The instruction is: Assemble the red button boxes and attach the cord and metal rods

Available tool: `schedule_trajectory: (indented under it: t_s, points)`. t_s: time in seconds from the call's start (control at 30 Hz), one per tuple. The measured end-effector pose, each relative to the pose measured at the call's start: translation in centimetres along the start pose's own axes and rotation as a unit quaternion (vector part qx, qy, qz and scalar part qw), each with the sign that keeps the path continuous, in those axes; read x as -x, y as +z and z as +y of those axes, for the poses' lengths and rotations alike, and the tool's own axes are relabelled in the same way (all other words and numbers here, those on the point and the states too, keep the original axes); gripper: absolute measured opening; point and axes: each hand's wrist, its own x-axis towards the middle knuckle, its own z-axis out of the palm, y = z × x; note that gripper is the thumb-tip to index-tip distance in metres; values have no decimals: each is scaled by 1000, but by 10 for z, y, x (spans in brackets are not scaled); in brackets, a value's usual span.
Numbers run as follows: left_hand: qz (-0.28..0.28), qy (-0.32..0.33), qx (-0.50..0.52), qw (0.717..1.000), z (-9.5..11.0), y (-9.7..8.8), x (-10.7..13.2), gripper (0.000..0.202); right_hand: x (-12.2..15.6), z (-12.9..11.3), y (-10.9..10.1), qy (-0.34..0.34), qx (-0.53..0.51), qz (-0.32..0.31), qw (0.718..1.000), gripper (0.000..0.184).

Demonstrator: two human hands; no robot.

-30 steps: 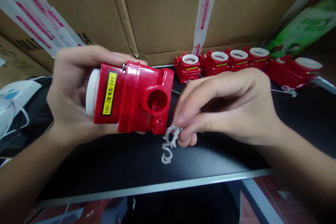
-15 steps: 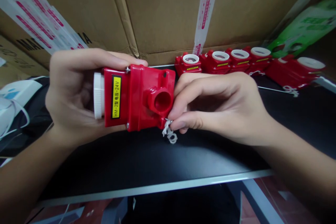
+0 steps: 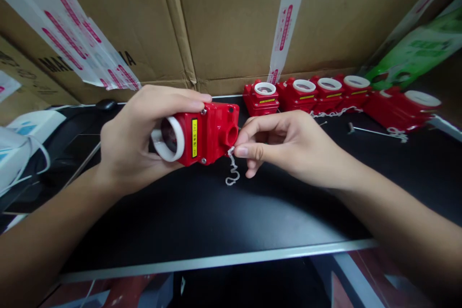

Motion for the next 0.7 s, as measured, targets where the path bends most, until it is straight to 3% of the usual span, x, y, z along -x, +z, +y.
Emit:
schedule_trajectory:
  t_s: [0.17,0.33,0.5,0.7]
  points:
    - [-2,23,-36,999,1,4,6,68,-8,13,-2,60,-74,17,995,35]
    - [24,-53,-55,997,10,13,12,63,-10,23,1,79,-173,2,982,33]
    - [50,-45,-95,993,15,17,15,62,-10,33,8,90,-258,-18,962,24]
    - [45,-100,-131,985,16,19,13,59,-15,36,6,85,-270,-18,959,26]
